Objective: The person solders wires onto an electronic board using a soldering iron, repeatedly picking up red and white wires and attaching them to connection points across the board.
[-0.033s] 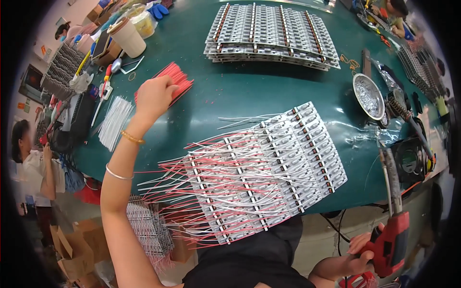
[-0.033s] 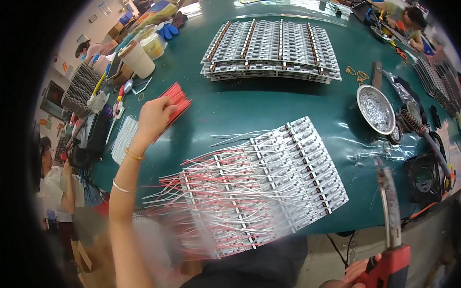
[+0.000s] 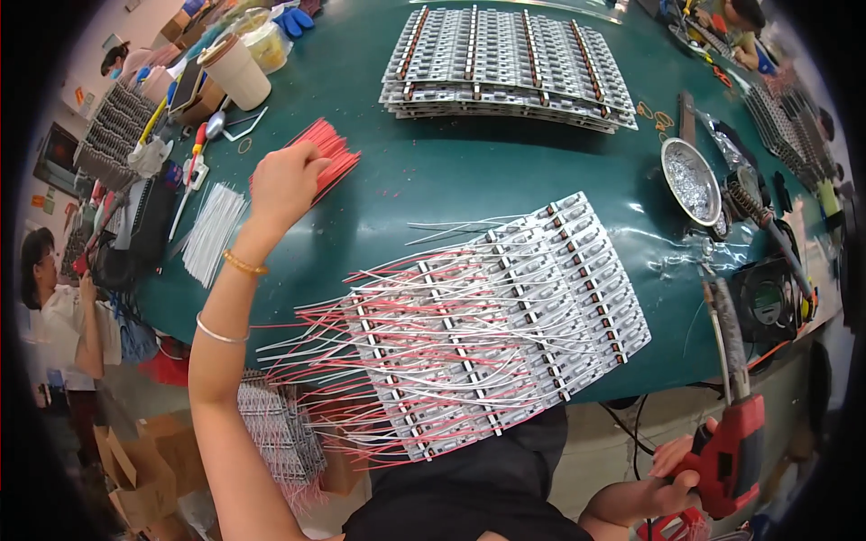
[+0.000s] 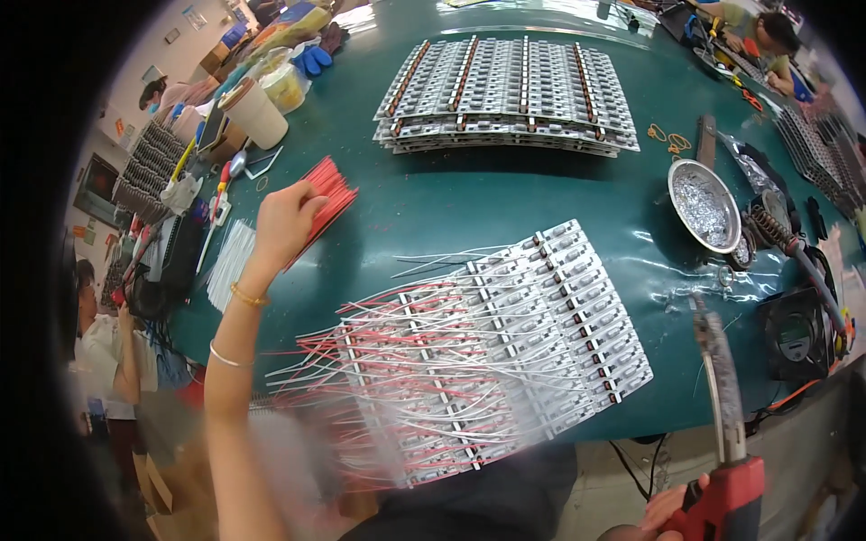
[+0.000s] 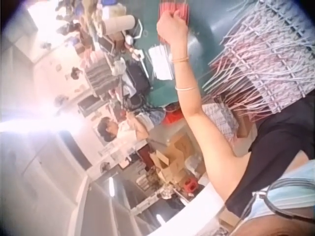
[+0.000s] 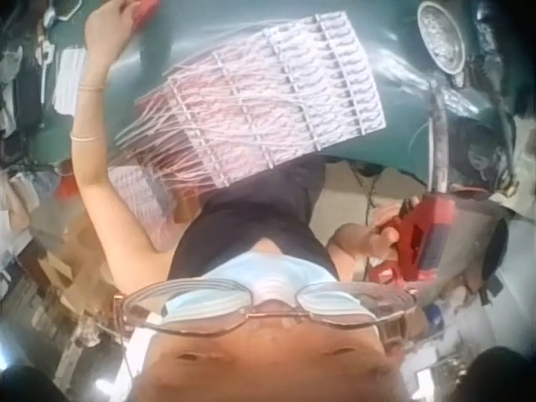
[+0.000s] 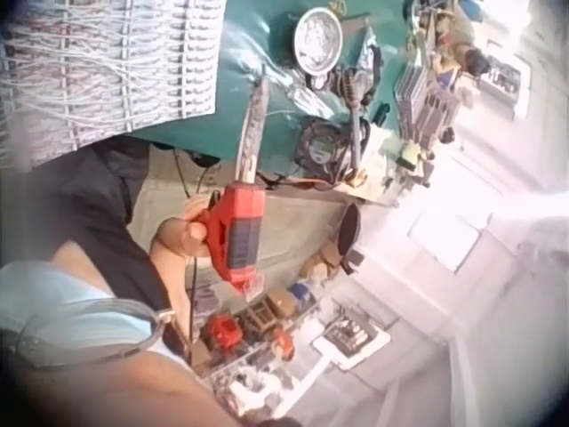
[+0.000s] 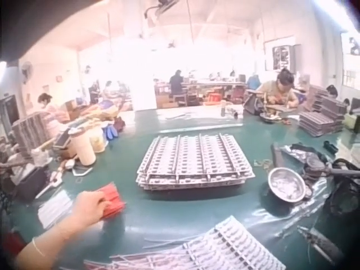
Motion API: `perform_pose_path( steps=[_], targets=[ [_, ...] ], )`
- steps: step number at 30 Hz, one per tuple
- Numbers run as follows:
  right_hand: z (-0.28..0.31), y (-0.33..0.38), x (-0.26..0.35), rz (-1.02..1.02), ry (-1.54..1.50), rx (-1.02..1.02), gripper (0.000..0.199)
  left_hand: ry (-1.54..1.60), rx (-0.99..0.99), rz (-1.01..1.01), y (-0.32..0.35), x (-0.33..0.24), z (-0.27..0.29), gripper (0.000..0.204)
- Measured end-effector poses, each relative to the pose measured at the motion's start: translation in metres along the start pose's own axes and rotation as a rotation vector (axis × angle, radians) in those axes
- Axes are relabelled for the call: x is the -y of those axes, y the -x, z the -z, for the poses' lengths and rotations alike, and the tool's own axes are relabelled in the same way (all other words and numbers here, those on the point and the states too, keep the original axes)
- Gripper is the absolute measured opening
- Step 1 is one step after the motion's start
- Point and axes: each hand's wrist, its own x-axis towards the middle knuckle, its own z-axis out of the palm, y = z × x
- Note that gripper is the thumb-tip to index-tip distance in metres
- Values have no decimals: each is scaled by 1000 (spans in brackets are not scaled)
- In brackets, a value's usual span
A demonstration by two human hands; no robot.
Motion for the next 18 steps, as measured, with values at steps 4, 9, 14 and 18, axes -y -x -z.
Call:
perform_pose_path(
  steps=[4,9,14,18],
  targets=[
    [-5,3,-5,-96,-101,13,80,372,-62,54,4,-22,16,13],
    [-34,-8,-18,-208,-104,-2,82,933,280,132,7,-101,5,15],
    [-60,-21,-8,-446,-238,189,85,929,282,-6,20,-154,-17,17],
    [-66,-23,-15,-520,-221,170,90,764,235,-90,15,-172,-39,18]
  ],
)
